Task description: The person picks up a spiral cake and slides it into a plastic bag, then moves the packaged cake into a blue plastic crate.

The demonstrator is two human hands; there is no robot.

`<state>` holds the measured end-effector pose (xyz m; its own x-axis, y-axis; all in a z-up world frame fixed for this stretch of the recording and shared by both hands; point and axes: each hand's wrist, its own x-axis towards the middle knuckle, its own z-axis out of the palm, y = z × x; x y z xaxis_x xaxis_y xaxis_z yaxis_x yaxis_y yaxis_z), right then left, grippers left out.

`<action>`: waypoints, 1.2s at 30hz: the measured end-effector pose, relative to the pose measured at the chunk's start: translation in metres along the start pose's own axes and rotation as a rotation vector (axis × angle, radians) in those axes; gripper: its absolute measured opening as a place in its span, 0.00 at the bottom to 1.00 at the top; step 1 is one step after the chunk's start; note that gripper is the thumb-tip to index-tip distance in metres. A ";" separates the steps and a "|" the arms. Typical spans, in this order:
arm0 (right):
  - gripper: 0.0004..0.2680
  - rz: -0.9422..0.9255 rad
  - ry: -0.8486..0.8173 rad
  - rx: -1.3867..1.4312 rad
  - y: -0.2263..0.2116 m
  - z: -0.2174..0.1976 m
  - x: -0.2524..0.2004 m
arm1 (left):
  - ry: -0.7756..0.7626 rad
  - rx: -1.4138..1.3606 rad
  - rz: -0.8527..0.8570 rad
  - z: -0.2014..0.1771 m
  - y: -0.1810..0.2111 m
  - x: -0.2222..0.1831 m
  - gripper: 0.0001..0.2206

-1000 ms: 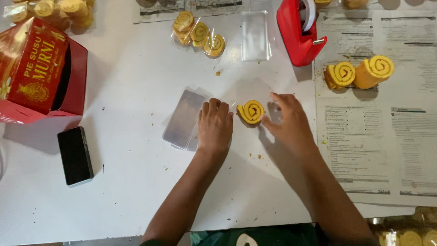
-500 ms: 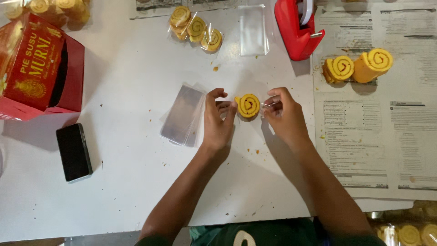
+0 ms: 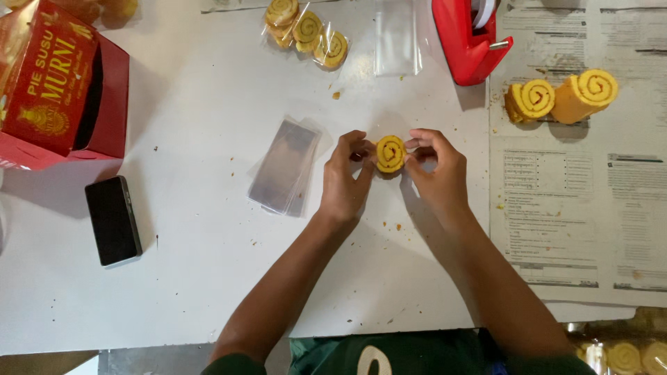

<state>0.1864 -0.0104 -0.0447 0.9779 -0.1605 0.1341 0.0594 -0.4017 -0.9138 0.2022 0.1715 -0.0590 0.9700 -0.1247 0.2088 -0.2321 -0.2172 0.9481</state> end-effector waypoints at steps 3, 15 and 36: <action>0.14 -0.153 0.030 -0.117 0.005 0.005 -0.001 | -0.050 0.054 0.001 0.000 -0.004 0.002 0.19; 0.11 -0.011 0.034 0.000 0.006 0.003 0.000 | -0.104 0.213 0.067 0.002 0.010 0.005 0.18; 0.09 -0.250 0.019 -0.201 -0.003 0.005 -0.003 | -0.132 0.162 0.156 0.003 -0.006 0.006 0.17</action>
<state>0.1844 -0.0039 -0.0441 0.9339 -0.0504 0.3541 0.2549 -0.6006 -0.7578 0.2090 0.1694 -0.0646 0.9059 -0.2920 0.3067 -0.3974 -0.3364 0.8537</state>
